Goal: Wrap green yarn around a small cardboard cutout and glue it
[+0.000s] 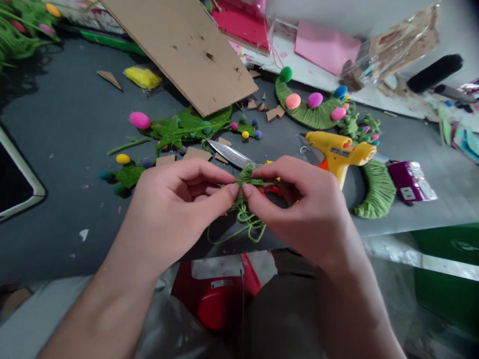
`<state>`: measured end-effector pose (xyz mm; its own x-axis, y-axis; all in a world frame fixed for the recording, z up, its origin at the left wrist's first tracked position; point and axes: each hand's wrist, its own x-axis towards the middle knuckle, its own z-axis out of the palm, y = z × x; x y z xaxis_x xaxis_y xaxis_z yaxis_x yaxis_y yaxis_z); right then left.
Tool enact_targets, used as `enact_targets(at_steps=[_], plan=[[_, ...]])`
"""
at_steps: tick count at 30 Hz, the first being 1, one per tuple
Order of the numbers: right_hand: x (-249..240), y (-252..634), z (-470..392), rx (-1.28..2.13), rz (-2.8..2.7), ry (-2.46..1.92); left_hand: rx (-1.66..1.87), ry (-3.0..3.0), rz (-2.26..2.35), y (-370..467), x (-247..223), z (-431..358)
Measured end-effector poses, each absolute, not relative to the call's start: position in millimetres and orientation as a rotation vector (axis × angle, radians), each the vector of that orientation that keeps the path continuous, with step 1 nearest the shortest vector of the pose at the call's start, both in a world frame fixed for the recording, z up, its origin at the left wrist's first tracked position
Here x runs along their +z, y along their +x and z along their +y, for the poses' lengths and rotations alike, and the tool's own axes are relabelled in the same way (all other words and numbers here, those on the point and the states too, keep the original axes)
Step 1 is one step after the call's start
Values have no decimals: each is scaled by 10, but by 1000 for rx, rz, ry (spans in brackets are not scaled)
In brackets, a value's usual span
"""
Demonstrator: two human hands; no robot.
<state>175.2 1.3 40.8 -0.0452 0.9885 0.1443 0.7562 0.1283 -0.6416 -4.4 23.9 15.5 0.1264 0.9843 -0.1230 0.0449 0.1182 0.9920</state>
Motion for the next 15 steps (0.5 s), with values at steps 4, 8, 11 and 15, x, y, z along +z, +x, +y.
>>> enact_targets(at_steps=[4, 8, 11, 15], plan=[[401, 1763, 12, 556, -1831, -1672, 1010, 1188, 1195, -32, 160, 244], [414, 1804, 13, 609, -1792, -1660, 1015, 1184, 1189, -35, 143, 241], [444, 1843, 19, 694, -1773, -1676, 1018, 1186, 1185, -51, 136, 233], [471, 1868, 24, 748, -1743, -1694, 1008, 1206, 1192, -64, 142, 225]])
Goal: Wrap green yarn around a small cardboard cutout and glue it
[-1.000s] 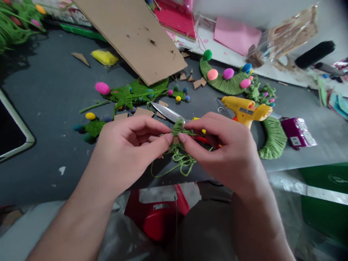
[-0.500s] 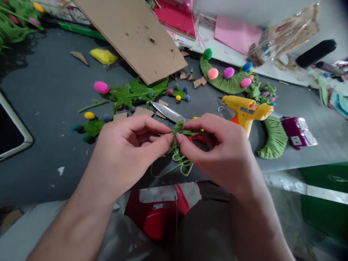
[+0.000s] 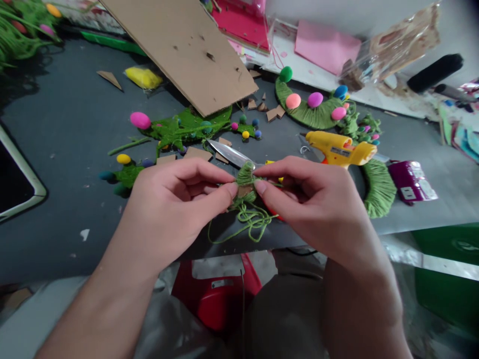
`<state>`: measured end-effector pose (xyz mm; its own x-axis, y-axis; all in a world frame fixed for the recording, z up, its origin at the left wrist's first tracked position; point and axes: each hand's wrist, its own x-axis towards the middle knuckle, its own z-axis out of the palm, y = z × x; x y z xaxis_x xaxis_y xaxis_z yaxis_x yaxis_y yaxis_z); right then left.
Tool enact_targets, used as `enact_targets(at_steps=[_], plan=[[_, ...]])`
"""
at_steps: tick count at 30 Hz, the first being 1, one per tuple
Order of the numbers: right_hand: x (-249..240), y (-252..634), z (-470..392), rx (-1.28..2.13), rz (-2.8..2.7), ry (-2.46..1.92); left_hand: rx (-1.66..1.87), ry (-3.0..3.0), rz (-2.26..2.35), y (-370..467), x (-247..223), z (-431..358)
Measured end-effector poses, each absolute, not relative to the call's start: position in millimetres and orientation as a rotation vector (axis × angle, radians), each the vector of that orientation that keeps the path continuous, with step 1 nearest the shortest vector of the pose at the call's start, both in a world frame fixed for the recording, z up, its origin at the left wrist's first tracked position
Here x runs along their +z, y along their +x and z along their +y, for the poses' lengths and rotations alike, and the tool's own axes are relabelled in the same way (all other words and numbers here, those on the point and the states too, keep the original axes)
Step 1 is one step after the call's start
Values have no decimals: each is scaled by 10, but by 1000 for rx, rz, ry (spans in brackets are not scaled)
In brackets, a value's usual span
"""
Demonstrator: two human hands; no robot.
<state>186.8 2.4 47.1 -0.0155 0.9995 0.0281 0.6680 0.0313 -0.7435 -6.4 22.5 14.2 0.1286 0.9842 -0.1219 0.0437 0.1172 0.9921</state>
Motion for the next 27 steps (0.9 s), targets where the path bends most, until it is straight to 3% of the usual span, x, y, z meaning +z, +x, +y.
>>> enact_targets(at_steps=[20, 27], plan=[[513, 1861, 71, 913, -1672, -1653, 1049, 1245, 1195, -59, 104, 244], [392, 1806, 60, 821, -1691, -1691, 1022, 1252, 1199, -69, 97, 217]])
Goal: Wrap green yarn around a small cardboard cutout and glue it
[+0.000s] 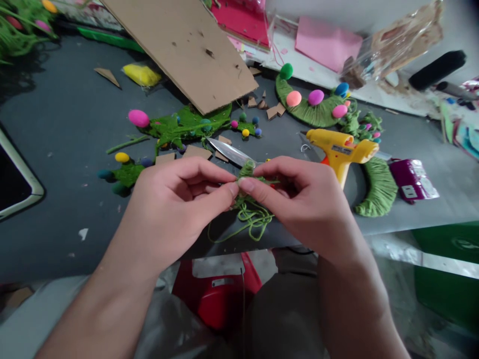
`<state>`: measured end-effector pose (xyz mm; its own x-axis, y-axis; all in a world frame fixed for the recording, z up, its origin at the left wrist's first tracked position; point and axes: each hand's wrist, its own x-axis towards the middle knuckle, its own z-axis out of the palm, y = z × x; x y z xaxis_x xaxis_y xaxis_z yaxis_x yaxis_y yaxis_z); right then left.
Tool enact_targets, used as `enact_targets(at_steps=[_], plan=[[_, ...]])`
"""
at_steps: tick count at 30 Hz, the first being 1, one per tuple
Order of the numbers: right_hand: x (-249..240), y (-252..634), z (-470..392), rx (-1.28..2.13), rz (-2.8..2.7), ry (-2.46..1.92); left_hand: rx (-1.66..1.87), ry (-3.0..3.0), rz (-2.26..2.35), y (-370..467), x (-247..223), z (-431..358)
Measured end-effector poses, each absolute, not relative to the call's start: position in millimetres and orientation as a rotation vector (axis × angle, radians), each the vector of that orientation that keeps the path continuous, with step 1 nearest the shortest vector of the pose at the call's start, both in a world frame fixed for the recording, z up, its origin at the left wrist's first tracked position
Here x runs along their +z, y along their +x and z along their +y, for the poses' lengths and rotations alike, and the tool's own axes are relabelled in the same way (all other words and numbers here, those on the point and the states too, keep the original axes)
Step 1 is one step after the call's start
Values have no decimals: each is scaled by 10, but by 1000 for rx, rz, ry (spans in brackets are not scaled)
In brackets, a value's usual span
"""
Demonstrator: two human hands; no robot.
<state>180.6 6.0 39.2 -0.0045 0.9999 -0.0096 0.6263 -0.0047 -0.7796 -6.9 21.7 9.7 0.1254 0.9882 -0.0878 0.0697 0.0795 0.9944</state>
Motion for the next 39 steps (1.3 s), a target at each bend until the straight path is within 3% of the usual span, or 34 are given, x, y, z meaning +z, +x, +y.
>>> enact_targets(at_steps=[20, 28, 39], plan=[[411, 1873, 70, 872, -1652, -1657, 936, 959, 1027, -51, 121, 224], [471, 1859, 48, 899, -1734, -1643, 805, 1146, 1136, -78, 158, 199], [480, 1760, 3, 823, -1699, -1679, 924, 1267, 1271, -85, 153, 185]])
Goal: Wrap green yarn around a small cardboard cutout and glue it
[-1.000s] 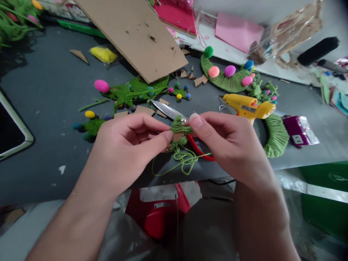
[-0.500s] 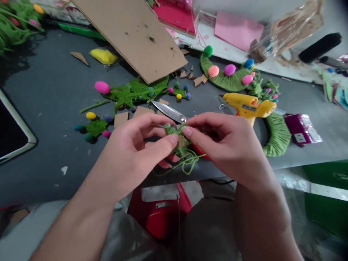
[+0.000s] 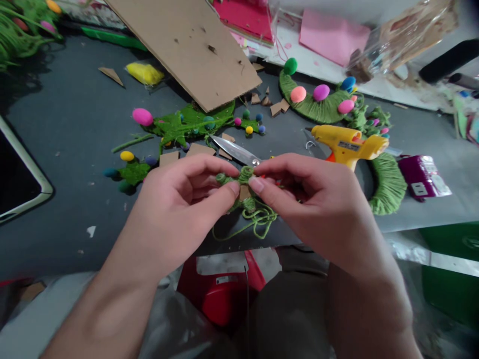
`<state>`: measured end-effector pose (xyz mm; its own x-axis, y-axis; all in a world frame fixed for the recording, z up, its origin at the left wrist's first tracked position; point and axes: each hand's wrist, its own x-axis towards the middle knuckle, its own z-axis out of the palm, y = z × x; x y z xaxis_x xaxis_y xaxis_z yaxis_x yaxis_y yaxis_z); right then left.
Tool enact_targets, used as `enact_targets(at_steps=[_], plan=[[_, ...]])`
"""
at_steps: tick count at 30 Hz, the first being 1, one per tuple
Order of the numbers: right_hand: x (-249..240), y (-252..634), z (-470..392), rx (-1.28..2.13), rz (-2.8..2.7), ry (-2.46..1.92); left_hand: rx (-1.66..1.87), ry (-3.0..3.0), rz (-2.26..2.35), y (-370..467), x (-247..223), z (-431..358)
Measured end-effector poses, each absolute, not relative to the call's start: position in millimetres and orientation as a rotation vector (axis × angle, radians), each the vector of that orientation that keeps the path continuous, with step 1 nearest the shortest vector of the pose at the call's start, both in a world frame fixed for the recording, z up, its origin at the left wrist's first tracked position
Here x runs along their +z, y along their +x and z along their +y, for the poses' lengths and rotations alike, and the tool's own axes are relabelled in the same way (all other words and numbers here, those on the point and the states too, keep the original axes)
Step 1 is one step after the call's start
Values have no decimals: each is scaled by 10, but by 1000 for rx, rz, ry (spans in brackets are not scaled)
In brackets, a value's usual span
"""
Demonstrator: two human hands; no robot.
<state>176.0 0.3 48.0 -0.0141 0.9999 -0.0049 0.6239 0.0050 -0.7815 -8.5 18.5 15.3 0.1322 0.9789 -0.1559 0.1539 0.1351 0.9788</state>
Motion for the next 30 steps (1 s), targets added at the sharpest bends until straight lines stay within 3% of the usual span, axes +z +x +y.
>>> enact_targets(at_steps=[30], plan=[[438, 1834, 102, 1065, -1557, -1648, 961, 1093, 1149, -67, 148, 221]])
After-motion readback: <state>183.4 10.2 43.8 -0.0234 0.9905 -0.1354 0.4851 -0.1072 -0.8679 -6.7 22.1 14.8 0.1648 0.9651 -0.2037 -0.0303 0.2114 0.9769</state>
